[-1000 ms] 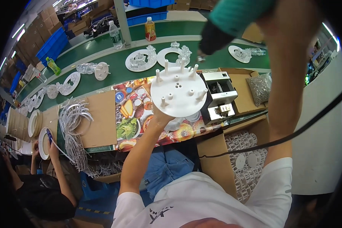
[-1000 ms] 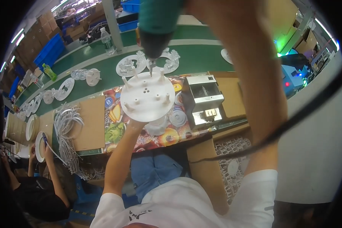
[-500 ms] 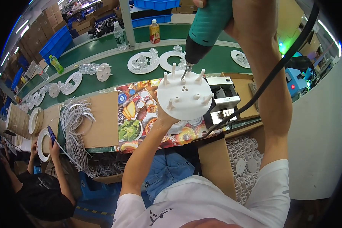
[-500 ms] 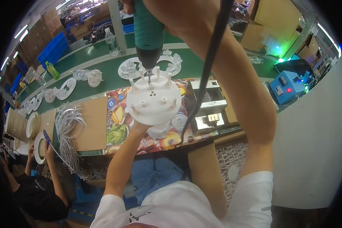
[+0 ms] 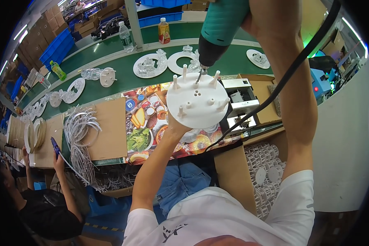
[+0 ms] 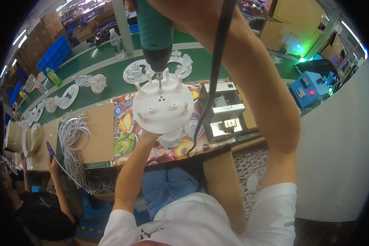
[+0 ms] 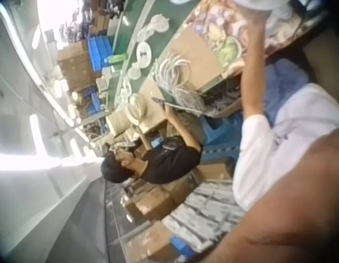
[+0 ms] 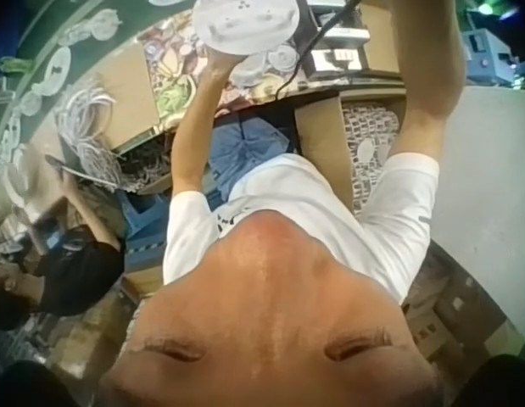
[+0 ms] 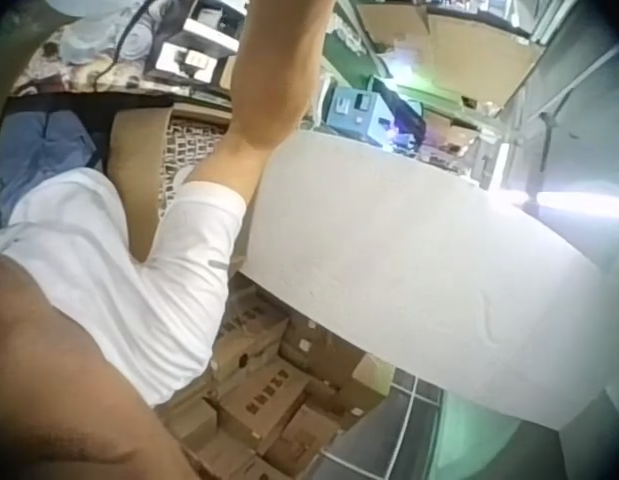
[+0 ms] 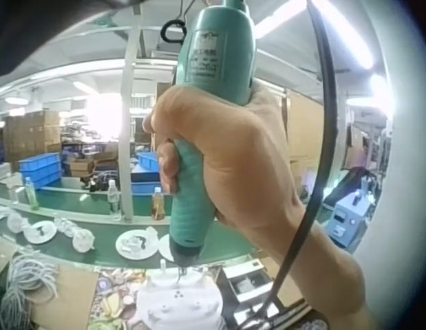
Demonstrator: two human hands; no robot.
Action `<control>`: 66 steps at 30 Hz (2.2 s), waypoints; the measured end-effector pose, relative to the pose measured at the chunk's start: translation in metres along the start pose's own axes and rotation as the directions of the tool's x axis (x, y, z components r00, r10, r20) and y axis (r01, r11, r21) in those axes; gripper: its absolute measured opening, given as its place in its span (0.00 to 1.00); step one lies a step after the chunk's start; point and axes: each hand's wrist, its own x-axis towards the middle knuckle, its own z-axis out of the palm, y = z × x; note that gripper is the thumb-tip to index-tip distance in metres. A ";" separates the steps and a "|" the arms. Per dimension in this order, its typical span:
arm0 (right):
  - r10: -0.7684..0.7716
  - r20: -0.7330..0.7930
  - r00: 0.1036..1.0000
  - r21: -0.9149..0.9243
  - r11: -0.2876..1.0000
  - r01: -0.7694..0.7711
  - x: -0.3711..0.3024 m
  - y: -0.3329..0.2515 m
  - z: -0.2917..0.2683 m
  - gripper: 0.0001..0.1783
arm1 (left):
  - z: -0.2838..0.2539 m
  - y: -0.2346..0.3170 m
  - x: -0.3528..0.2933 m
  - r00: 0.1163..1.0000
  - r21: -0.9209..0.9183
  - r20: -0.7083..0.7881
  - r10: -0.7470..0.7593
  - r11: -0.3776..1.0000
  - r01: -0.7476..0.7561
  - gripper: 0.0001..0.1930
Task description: Assembling plastic components using an electric screwdriver at a factory workstation.
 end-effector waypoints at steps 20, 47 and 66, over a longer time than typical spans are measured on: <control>-0.086 -0.063 0.994 0.055 0.995 0.089 -0.065 -0.055 -0.007 0.12 | 0.012 -0.014 0.005 0.957 0.059 -0.275 0.087 0.996 -0.073 0.45; 0.184 -0.355 0.916 -0.357 0.880 -0.315 -0.235 0.015 -0.154 0.29 | -0.005 0.089 0.002 0.983 0.420 -0.097 0.156 0.902 -0.102 0.28; 0.288 -0.341 0.895 -0.259 0.886 -0.384 -0.227 0.001 -0.141 0.30 | -0.019 0.010 -0.017 0.974 -0.390 -0.209 -0.083 0.921 -0.005 0.37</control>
